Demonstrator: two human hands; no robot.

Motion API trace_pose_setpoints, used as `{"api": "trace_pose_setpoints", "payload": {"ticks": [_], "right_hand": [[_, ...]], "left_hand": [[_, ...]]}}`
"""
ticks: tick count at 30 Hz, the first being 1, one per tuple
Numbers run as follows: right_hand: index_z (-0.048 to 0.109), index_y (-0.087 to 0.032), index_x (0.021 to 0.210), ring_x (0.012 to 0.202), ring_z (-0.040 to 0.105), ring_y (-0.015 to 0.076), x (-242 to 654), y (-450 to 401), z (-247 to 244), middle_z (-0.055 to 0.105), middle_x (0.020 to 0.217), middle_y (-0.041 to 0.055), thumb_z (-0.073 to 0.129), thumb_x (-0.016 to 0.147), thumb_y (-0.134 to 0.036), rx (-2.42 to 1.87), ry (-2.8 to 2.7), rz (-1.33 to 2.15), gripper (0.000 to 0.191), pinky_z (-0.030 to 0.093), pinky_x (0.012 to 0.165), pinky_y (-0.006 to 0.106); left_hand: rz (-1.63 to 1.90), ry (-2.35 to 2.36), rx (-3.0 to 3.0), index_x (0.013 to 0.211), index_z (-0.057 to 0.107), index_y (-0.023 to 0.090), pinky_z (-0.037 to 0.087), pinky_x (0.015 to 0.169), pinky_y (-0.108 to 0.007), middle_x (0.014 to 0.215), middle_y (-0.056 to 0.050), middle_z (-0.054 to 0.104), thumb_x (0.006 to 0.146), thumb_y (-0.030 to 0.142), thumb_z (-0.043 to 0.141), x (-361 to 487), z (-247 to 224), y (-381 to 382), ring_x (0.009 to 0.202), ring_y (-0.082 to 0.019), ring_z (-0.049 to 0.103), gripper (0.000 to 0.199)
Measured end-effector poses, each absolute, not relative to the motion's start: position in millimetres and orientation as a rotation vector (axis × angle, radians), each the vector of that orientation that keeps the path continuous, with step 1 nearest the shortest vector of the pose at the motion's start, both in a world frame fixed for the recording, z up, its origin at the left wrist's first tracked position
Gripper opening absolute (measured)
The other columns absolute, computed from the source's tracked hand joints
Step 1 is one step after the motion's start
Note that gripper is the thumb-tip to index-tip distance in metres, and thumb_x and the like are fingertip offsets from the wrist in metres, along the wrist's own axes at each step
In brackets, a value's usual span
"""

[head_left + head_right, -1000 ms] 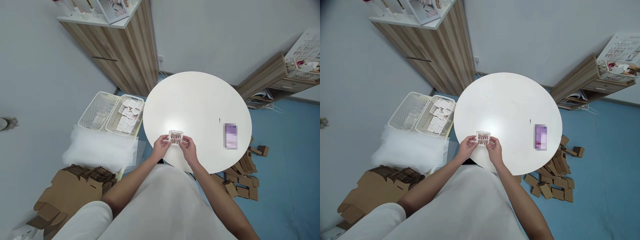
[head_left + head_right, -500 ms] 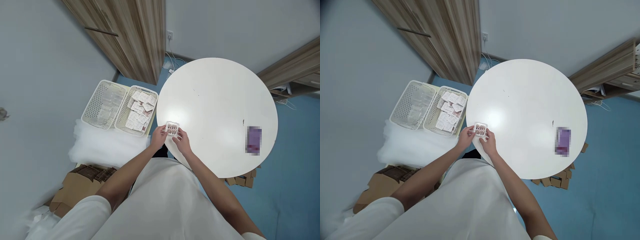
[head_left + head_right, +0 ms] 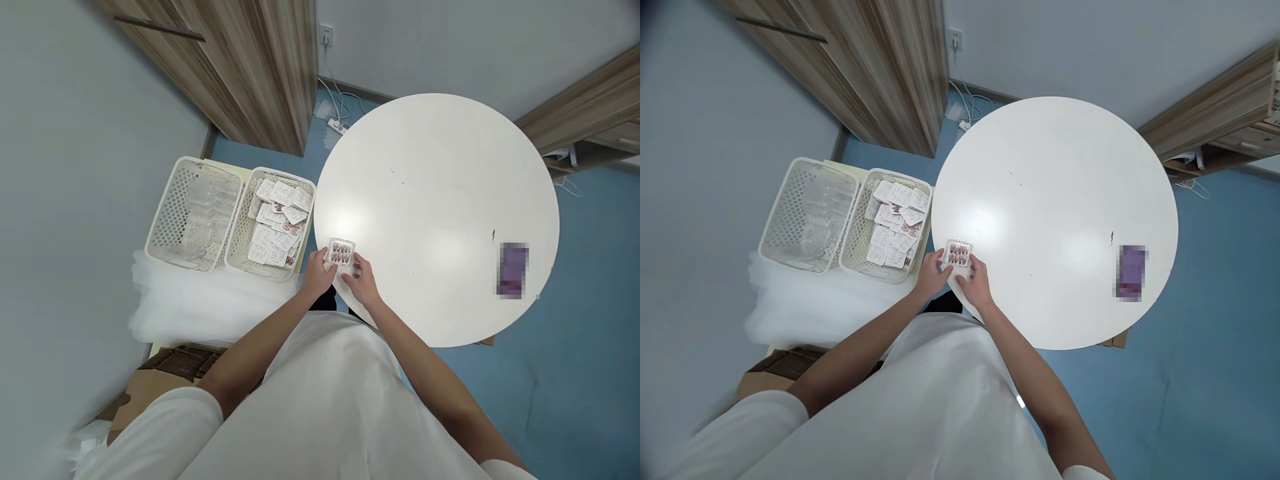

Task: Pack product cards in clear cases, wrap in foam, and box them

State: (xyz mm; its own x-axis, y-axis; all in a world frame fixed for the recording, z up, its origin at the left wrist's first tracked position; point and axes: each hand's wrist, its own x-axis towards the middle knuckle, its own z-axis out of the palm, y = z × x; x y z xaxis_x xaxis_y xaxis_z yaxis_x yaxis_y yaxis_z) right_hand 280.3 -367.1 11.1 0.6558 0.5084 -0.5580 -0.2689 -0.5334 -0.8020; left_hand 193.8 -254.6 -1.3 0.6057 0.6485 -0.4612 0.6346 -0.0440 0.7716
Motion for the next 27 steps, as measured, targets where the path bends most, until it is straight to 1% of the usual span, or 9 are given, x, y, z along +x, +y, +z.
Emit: {"api": "trace_pose_setpoints", "payload": {"ticks": [3, 6, 10, 15, 22, 27], "right_hand": [[0.041, -0.028, 0.124, 0.107, 0.048, 0.0208, 276.5, -365.2, 16.7, 0.040, 0.128, 0.0053, 0.063, 0.063, -0.030, -1.835, -0.065, 1.072, 0.064, 0.046, 0.085, 0.036], [0.043, -0.028, 0.122, 0.106, 0.050, 0.0204, 277.0, -357.2, 19.1, 0.040, 0.129, 0.0051, 0.064, 0.063, -0.030, -1.797, 0.004, 1.077, 0.063, 0.046, 0.087, 0.036], [0.043, -0.026, 0.122, 0.110, 0.049, 0.0216, 284.4, -340.8, 20.0, 0.042, 0.129, 0.0061, 0.065, 0.063, -0.029, -1.779, 0.018, 1.064, 0.063, 0.044, 0.090, 0.038], [0.043, -0.026, 0.122, 0.114, 0.046, 0.0224, 294.1, -325.0, 19.7, 0.040, 0.132, 0.0063, 0.064, 0.064, -0.030, -1.783, 0.010, 1.045, 0.062, 0.042, 0.093, 0.039], [0.042, -0.027, 0.124, 0.115, 0.045, 0.0220, 297.3, -322.0, 18.4, 0.036, 0.134, 0.0054, 0.064, 0.064, -0.031, -1.793, -0.029, 1.035, 0.064, 0.041, 0.094, 0.038], [0.040, -0.028, 0.124, 0.115, 0.045, 0.0215, 297.7, -322.7, 19.1, 0.038, 0.132, 0.0050, 0.065, 0.064, -0.029, -1.782, -0.047, 1.043, 0.065, 0.041, 0.094, 0.039]], "left_hand": [[0.014, 1.074, 1.619, 0.125, 0.041, 0.019, 0.046, 0.076, -0.031, 0.116, -0.011, 0.042, 0.075, 0.029, 0.056, 190.2, -0.8, -260.7, 0.096, -0.019, 0.051, 0.054], [0.047, 1.081, 1.541, 0.124, 0.042, 0.020, 0.046, 0.079, -0.030, 0.116, -0.010, 0.041, 0.075, 0.027, 0.055, 192.0, -1.6, -260.0, 0.098, -0.018, 0.051, 0.051], [0.095, 1.079, 1.484, 0.123, 0.043, 0.020, 0.044, 0.086, -0.030, 0.120, -0.010, 0.039, 0.076, 0.024, 0.055, 202.7, -2.7, -247.7, 0.102, -0.017, 0.050, 0.049], [0.147, 1.070, 1.459, 0.123, 0.042, 0.020, 0.042, 0.092, -0.030, 0.123, -0.010, 0.038, 0.077, 0.022, 0.054, 214.7, -3.0, -234.4, 0.106, -0.017, 0.049, 0.048], [0.166, 1.050, 1.445, 0.125, 0.040, 0.022, 0.041, 0.094, -0.033, 0.123, -0.010, 0.038, 0.077, 0.021, 0.053, 215.8, -2.5, -234.2, 0.110, -0.018, 0.047, 0.049], [0.174, 1.056, 1.442, 0.127, 0.036, 0.022, 0.040, 0.095, -0.032, 0.126, -0.010, 0.036, 0.079, 0.023, 0.052, 213.2, -5.8, -238.1, 0.113, -0.018, 0.045, 0.052]]}}
